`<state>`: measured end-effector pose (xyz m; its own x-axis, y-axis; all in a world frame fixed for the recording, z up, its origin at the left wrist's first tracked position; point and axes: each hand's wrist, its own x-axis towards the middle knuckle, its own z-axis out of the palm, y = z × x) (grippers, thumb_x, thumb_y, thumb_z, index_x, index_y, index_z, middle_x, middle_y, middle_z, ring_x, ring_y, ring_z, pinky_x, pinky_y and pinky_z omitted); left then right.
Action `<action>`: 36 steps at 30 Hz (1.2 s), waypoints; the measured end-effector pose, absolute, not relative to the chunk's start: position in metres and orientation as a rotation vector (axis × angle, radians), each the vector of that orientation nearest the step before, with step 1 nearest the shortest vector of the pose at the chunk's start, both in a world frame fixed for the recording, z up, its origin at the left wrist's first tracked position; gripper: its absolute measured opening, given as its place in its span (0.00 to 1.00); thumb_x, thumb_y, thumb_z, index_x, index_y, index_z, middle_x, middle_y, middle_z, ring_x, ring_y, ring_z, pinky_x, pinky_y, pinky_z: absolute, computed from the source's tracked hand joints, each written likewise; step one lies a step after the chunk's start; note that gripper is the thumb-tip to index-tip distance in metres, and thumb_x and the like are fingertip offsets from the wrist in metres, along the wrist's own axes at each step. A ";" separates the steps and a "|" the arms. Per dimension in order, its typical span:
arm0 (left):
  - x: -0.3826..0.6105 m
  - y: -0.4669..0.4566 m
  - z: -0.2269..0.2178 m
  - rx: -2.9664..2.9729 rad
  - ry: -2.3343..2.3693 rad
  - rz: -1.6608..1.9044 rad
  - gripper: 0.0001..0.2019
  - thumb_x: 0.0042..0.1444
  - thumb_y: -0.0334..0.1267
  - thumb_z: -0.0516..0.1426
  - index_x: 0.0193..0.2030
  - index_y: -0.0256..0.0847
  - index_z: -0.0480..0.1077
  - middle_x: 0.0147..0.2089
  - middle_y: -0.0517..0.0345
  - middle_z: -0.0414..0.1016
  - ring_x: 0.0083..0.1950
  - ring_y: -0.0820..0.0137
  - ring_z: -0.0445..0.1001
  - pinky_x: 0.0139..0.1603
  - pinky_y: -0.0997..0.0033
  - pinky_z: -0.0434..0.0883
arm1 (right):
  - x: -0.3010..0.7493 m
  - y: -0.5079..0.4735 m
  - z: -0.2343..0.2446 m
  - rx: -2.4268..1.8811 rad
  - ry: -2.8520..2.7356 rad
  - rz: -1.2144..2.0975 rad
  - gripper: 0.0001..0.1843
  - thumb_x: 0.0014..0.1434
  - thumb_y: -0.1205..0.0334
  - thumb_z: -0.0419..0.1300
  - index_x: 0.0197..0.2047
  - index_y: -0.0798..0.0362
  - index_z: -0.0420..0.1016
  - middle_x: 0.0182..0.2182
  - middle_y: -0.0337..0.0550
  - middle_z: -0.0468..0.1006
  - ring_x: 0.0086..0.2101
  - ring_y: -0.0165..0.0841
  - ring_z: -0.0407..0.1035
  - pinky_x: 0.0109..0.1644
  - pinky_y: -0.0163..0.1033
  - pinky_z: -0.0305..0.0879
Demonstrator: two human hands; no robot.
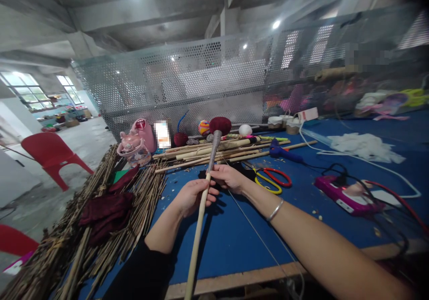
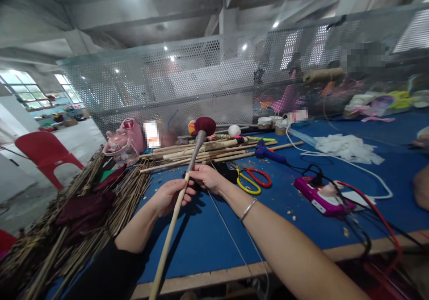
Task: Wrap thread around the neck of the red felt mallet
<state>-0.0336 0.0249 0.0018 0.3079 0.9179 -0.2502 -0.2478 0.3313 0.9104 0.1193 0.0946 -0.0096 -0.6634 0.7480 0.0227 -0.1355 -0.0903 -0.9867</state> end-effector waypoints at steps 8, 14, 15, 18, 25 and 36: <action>-0.021 0.021 -0.003 1.271 1.483 1.341 0.15 0.39 0.44 0.64 0.25 0.35 0.67 0.19 0.64 0.66 0.18 0.81 0.61 0.18 0.82 0.56 | 0.111 0.092 -0.007 -0.763 -1.521 1.691 0.15 0.48 0.53 0.61 0.27 0.56 0.64 0.10 0.25 0.50 0.11 0.19 0.38 0.14 0.31 0.30; -0.016 0.019 0.004 0.947 1.151 1.180 0.17 0.45 0.50 0.58 0.28 0.35 0.65 0.23 0.58 0.71 0.16 0.80 0.63 0.17 0.80 0.60 | 0.114 0.089 -0.004 -0.687 -1.444 1.818 0.16 0.48 0.51 0.61 0.29 0.55 0.63 0.12 0.24 0.49 0.13 0.19 0.36 0.14 0.29 0.30; -0.015 0.019 0.003 0.922 1.136 1.157 0.17 0.46 0.50 0.58 0.29 0.35 0.65 0.24 0.58 0.71 0.17 0.80 0.63 0.17 0.80 0.61 | 0.113 0.089 -0.005 -0.691 -1.453 1.796 0.17 0.47 0.51 0.62 0.27 0.55 0.63 0.12 0.25 0.51 0.13 0.19 0.38 0.14 0.29 0.32; -0.016 0.018 -0.003 1.045 1.258 1.176 0.17 0.44 0.50 0.59 0.31 0.36 0.66 0.22 0.62 0.69 0.16 0.80 0.62 0.16 0.80 0.59 | 0.109 0.090 -0.009 -0.681 -1.474 1.713 0.17 0.44 0.53 0.64 0.25 0.57 0.64 0.15 0.31 0.61 0.15 0.20 0.51 0.17 0.28 0.44; -0.016 0.022 -0.007 1.155 1.353 1.253 0.18 0.41 0.51 0.61 0.24 0.37 0.63 0.17 0.63 0.66 0.15 0.80 0.60 0.15 0.81 0.55 | 0.109 0.088 -0.007 -0.692 -1.484 1.725 0.16 0.46 0.52 0.63 0.28 0.57 0.66 0.14 0.30 0.60 0.14 0.19 0.47 0.16 0.28 0.41; -0.017 0.021 -0.010 1.322 1.471 1.276 0.17 0.38 0.49 0.63 0.23 0.36 0.65 0.17 0.66 0.62 0.17 0.81 0.57 0.18 0.81 0.54 | 0.108 0.086 -0.004 -0.788 -1.491 1.740 0.15 0.43 0.56 0.64 0.23 0.57 0.63 0.12 0.30 0.61 0.13 0.19 0.48 0.16 0.29 0.39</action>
